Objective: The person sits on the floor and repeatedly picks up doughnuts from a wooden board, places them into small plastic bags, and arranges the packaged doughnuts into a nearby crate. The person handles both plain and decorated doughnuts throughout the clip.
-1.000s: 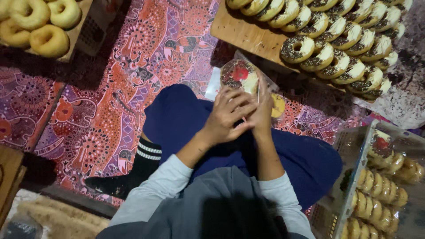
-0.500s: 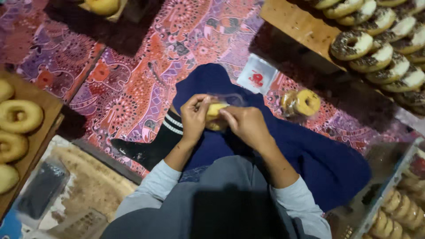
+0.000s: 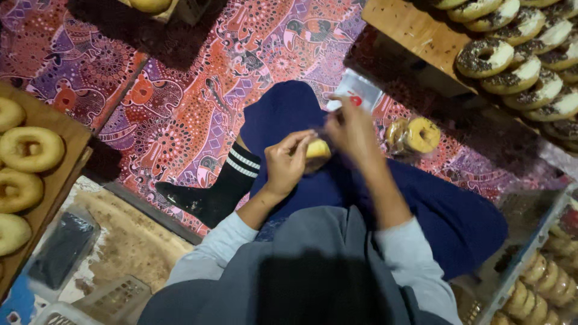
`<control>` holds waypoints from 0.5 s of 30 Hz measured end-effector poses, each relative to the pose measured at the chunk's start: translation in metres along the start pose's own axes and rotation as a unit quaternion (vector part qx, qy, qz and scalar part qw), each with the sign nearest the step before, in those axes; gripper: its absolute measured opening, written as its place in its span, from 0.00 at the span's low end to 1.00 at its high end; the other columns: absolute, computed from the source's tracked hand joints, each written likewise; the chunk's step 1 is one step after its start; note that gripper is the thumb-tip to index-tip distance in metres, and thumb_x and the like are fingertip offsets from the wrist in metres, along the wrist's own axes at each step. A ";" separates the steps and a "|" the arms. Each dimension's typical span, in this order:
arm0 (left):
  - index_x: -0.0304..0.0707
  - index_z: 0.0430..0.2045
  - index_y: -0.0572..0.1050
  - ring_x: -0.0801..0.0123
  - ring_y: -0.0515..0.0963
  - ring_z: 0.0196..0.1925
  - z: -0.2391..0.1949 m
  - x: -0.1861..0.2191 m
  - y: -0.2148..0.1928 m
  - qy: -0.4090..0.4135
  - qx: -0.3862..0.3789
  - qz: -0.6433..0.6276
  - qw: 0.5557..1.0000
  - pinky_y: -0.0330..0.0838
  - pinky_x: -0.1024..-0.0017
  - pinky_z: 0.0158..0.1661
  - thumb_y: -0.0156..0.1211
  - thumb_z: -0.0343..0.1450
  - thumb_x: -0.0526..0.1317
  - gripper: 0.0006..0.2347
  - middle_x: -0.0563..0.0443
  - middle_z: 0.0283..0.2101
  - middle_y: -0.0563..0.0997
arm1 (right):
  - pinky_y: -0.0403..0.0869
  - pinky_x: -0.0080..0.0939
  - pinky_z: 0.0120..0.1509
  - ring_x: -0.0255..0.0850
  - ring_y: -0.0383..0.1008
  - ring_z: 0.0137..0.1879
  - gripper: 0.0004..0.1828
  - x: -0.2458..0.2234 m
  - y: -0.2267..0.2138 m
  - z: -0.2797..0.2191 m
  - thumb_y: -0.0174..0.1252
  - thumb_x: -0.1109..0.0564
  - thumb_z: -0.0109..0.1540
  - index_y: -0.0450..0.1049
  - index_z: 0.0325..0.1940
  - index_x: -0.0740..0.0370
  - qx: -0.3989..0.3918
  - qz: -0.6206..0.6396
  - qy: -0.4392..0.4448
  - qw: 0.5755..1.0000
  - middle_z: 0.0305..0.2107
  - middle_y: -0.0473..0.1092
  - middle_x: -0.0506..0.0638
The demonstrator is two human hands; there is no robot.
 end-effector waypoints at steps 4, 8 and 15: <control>0.26 0.44 0.79 0.70 0.86 0.48 0.010 0.018 0.002 -0.024 0.072 -0.177 0.981 0.79 0.74 0.52 0.56 0.77 0.33 0.08 0.43 0.44 0.86 | 0.71 0.43 0.62 0.44 0.73 0.58 0.25 0.032 -0.023 -0.001 0.61 0.60 0.64 0.67 0.66 0.62 -0.046 0.122 0.093 0.987 0.55 0.71 0.56; 0.26 0.45 0.81 0.63 0.86 0.53 -0.003 0.011 0.013 0.011 0.021 -0.050 0.998 0.79 0.69 0.55 0.62 0.75 0.32 0.08 0.41 0.50 0.86 | 0.64 0.43 0.71 0.42 0.65 0.68 0.31 0.066 0.032 -0.070 0.59 0.58 0.65 0.60 0.72 0.64 -0.124 0.327 0.135 0.927 0.63 0.65 0.55; 0.26 0.56 0.72 0.57 0.73 0.62 0.032 -0.048 -0.017 -0.098 0.015 -0.079 0.992 0.65 0.61 0.60 0.47 0.78 0.46 0.19 0.38 0.60 0.74 | 0.67 0.42 0.70 0.42 0.69 0.66 0.29 0.097 0.063 -0.062 0.50 0.47 0.69 0.65 0.71 0.66 -0.114 0.474 0.251 0.836 0.61 0.68 0.55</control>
Point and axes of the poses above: each hand's wrist, its own z-axis towards the middle knuckle, its own y-axis out of the palm, x = y × z, the point moved 2 cm from there along z, towards the middle knuckle
